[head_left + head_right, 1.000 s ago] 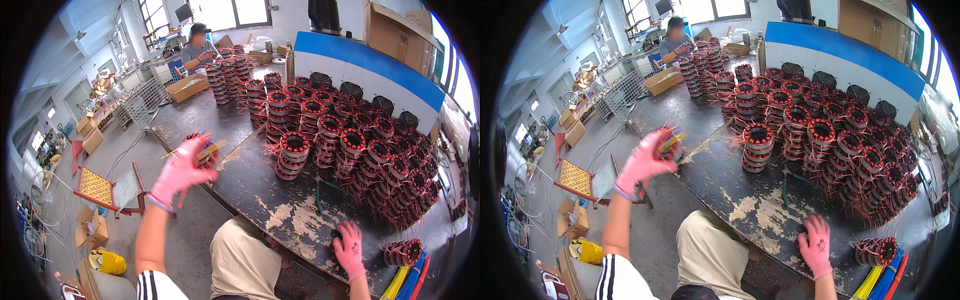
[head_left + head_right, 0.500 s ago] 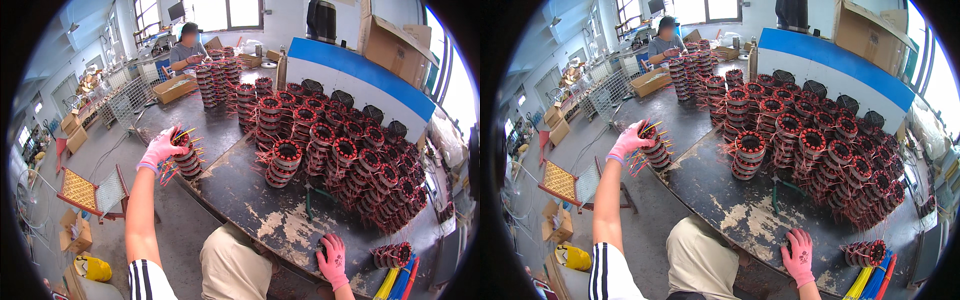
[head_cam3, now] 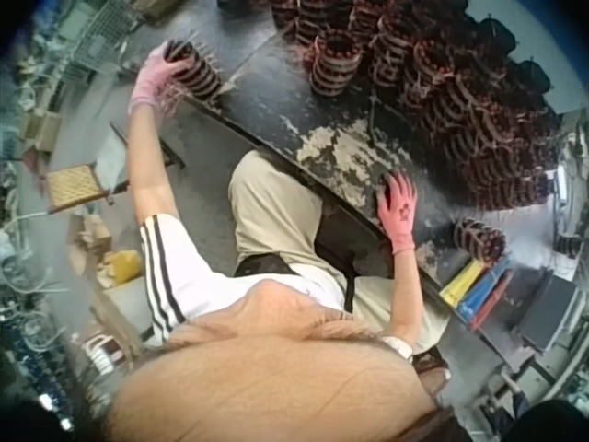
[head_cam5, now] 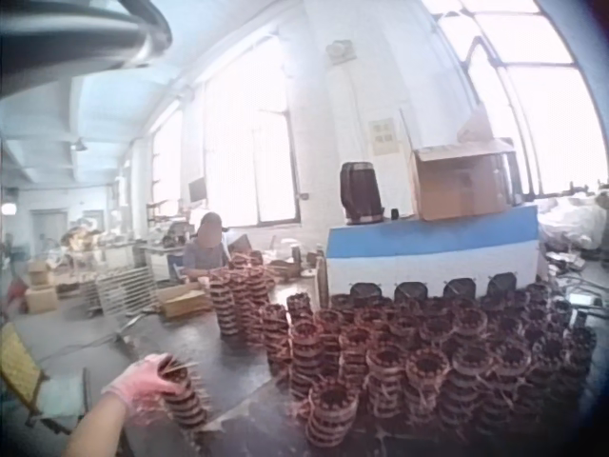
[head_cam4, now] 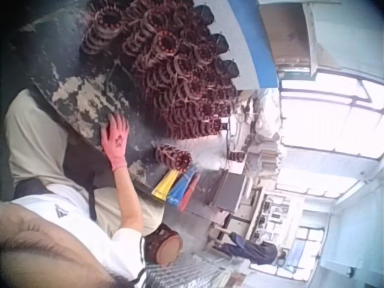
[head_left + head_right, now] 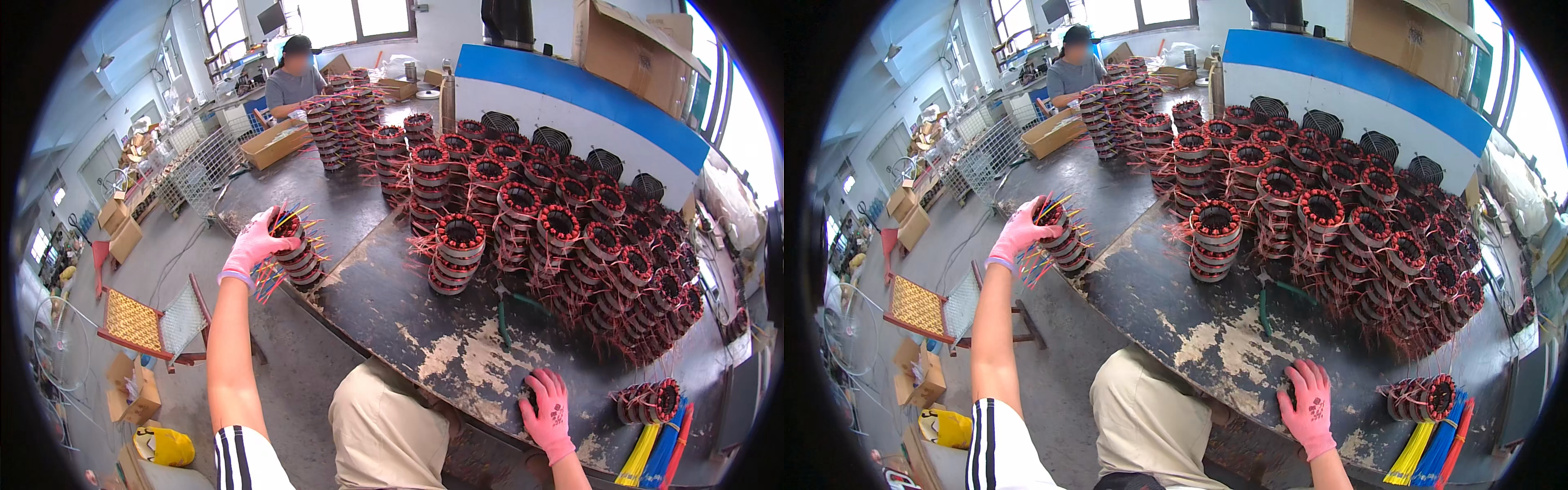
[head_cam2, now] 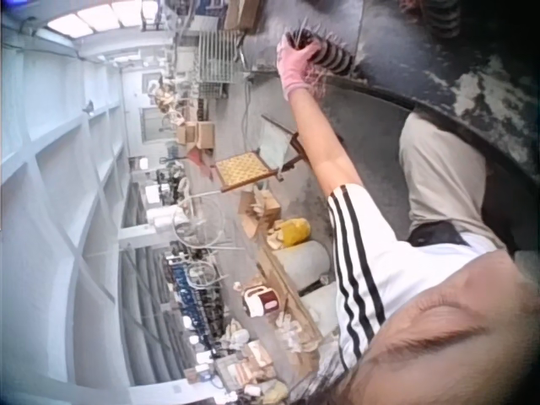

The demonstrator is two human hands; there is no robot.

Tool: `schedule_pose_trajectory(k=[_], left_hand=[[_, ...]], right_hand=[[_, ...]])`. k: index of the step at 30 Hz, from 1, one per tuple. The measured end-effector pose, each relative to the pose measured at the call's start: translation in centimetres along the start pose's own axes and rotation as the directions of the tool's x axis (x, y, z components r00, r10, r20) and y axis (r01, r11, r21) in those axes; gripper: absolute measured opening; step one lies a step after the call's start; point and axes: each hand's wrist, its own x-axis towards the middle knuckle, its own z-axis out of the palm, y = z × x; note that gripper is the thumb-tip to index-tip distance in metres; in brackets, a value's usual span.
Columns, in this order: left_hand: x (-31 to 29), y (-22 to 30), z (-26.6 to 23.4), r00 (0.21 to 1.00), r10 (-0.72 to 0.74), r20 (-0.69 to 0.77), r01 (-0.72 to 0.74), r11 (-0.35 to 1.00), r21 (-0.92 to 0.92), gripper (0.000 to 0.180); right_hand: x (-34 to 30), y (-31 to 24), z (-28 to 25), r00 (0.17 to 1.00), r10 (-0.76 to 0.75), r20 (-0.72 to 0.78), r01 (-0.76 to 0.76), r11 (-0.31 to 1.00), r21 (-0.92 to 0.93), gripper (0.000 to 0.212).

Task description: The person uses a pair of snips to trim wires on a stator core, and then uses a colored tie to bundle the wires together on the assembly. The person repeats this process by taking finished units from the workspace and placing them onto a stack on the table.

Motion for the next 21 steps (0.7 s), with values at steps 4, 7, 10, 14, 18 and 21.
schedule_pose_trajectory(k=[4, 7, 10, 14, 18, 21], left_hand=[[0.0, -0.9, 0.4, 0.999, 0.028, 0.028, -0.026, 0.997, -0.066, 0.104], [0.1, -1.3, 0.9, 1.000, -0.003, 0.007, 0.004, 0.992, -0.124, 0.097], [0.6, -2.4, 0.7, 0.997, 0.046, -0.061, -0.046, 0.999, -0.008, 0.090], [0.8, -0.3, 0.6, 0.899, 0.230, -0.373, -0.181, 0.970, 0.163, 0.067], [-2.5, 8.7, 3.2, 0.753, 0.439, -0.490, -0.451, 0.887, 0.100, 0.046], [-8.5, 12.9, 6.4, 0.728, 0.551, -0.407, -0.553, 0.824, 0.126, 0.045]], right_hand=[[0.0, -0.1, -0.2, 1.000, 0.010, 0.008, -0.010, 1.000, -0.009, 0.045], [-0.2, -0.1, -0.2, 1.000, 0.009, 0.007, -0.009, 1.000, -0.002, 0.045], [0.0, -0.7, -0.3, 1.000, 0.003, -0.022, -0.003, 1.000, -0.003, 0.042], [-0.6, -0.8, -1.0, 0.993, 0.010, -0.114, 0.004, 0.992, 0.125, 0.033], [-3.2, -1.5, -7.8, 0.966, 0.039, -0.255, -0.028, 0.999, 0.044, 0.030], [-5.8, -0.7, -13.8, 0.882, 0.027, -0.471, -0.138, 0.970, -0.201, 0.034]])
